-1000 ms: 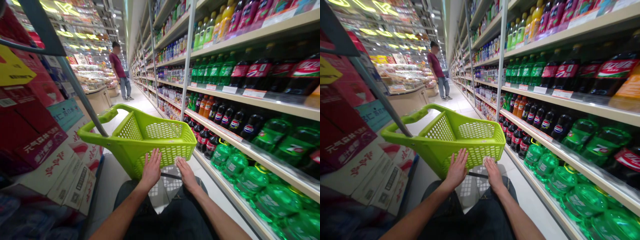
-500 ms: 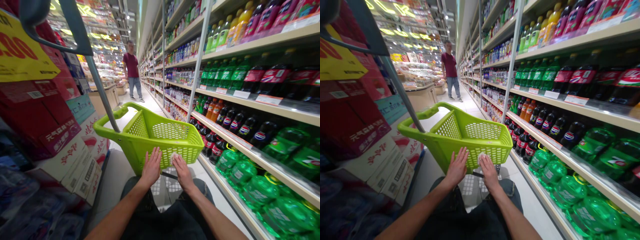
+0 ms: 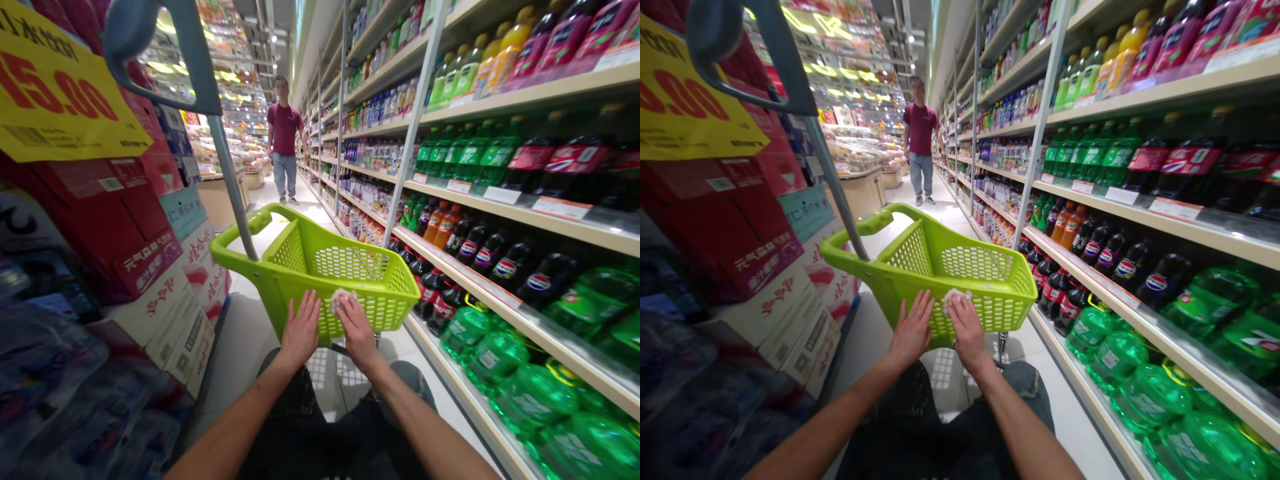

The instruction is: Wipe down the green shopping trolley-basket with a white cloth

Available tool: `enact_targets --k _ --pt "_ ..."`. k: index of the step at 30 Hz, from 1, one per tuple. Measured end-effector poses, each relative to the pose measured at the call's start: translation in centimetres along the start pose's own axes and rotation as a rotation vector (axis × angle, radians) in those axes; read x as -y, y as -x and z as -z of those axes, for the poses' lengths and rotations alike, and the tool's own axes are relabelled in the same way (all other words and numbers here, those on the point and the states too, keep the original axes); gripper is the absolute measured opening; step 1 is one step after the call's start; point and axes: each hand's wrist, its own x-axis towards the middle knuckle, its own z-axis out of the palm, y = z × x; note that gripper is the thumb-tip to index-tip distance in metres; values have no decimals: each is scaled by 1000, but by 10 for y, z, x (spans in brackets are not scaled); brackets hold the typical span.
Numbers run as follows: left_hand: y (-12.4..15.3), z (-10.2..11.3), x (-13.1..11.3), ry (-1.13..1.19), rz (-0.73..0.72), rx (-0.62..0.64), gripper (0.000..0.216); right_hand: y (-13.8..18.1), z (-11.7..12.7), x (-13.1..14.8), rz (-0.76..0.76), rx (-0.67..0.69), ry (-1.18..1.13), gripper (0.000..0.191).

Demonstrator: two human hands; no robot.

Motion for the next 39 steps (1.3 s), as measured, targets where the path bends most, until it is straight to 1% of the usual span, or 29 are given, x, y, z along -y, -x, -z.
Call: enact_targets --k 2,3,7,9,12,14,15,17,19,21,22,26,28,30,32,34,36,39 --pt "-1 3 3 -6 12 -2 60 -14 -2 1 17 -20 4 44" --pt "0 5 4 -9 16 -4 60 -16 -6 0 27 -14 10 43" --pt "5 8 12 -15 34 -8 60 5 -22 2 75 29 15 41" --pt "8 9 17 -15 48 -12 60 6 -23 9 86 39 -5 41" --pt "10 11 24 -19 67 -23 60 -21 -16 21 83 22 -33 43" --pt "11 12 27 -22 76 -32 60 -41 -14 25 73 7 -31 43" --pt "11 13 28 -21 79 -35 60 -46 -15 26 70 10 -21 43" --pt "13 14 31 -16 86 -39 59 -43 -22 24 78 36 4 42" --pt "16 15 34 -12 94 -45 59 -30 -30 23 108 66 18 41" --pt "19 15 39 -11 108 -55 58 -21 -34 26 135 74 16 39" --pt "21 15 41 -11 117 -60 58 -22 -35 30 140 70 10 39" --pt "25 16 50 -11 166 -79 58 -55 -30 44 142 6 -27 41" --pt "27 16 55 -13 187 -94 58 -66 -32 46 139 -4 -20 41" --pt "29 16 59 -11 201 -104 58 -63 -38 46 157 20 -4 40" --pt "32 15 63 -6 212 -104 58 -52 -45 48 189 44 0 37" --pt "35 13 68 -3 230 -101 58 -49 -48 55 200 49 -12 36" --pt "36 13 72 -1 258 -102 58 -62 -47 68 192 27 -38 37" --pt "36 13 76 0 303 -103 59 -94 -47 85 176 -16 -80 36"
